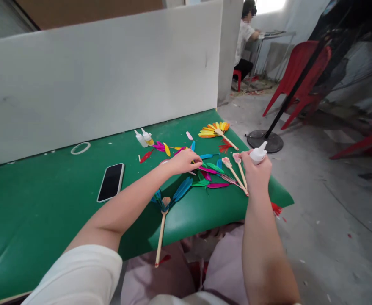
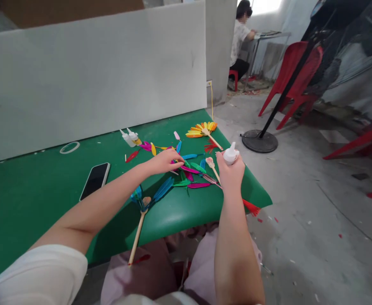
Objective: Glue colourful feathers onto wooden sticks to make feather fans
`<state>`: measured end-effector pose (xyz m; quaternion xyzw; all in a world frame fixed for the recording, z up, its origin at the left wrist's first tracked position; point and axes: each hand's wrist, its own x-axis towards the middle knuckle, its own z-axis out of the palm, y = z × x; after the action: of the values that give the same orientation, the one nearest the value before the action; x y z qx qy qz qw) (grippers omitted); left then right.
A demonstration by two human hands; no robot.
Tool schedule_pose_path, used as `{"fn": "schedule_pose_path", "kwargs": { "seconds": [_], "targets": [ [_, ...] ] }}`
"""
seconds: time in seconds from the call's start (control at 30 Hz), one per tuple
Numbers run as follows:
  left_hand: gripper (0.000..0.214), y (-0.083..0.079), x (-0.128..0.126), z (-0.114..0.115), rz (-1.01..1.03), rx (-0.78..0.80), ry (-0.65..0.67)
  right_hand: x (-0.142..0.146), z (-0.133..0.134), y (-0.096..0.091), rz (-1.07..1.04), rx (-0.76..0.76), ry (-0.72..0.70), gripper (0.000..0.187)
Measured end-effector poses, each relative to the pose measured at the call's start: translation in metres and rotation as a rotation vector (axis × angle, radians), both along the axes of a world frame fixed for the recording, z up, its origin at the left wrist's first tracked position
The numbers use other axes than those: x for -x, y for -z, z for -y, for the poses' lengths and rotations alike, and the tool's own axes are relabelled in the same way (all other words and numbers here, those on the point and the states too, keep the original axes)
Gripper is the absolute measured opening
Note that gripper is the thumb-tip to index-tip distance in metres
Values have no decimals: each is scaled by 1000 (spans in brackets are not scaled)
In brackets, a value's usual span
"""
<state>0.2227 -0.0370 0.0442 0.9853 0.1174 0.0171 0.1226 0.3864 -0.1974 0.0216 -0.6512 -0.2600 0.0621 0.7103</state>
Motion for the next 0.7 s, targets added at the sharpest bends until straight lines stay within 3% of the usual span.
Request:
{"fn": "schedule_pose_path", "kwargs": {
  "seconds": [0.2,0.37,0.5,0.63,0.7],
  "targets": [
    [35,19,9,3,-26,94,33,-13,2,5,-45,-6,-1,26],
    [51,31,-1,5,18,146,-14,-9,1,3,-40,-6,-38,24],
    [42,28,-8,-3,101,187,-108,-9,1,5,-51,-21,-53,25],
    [37,22,-6,-15,182,128,-212,-10,1,6,-36,23,-67,26],
    [34,22,-3,-20,151,71,-195,-8,2,3,-23,53,-70,24]
  ]
}}
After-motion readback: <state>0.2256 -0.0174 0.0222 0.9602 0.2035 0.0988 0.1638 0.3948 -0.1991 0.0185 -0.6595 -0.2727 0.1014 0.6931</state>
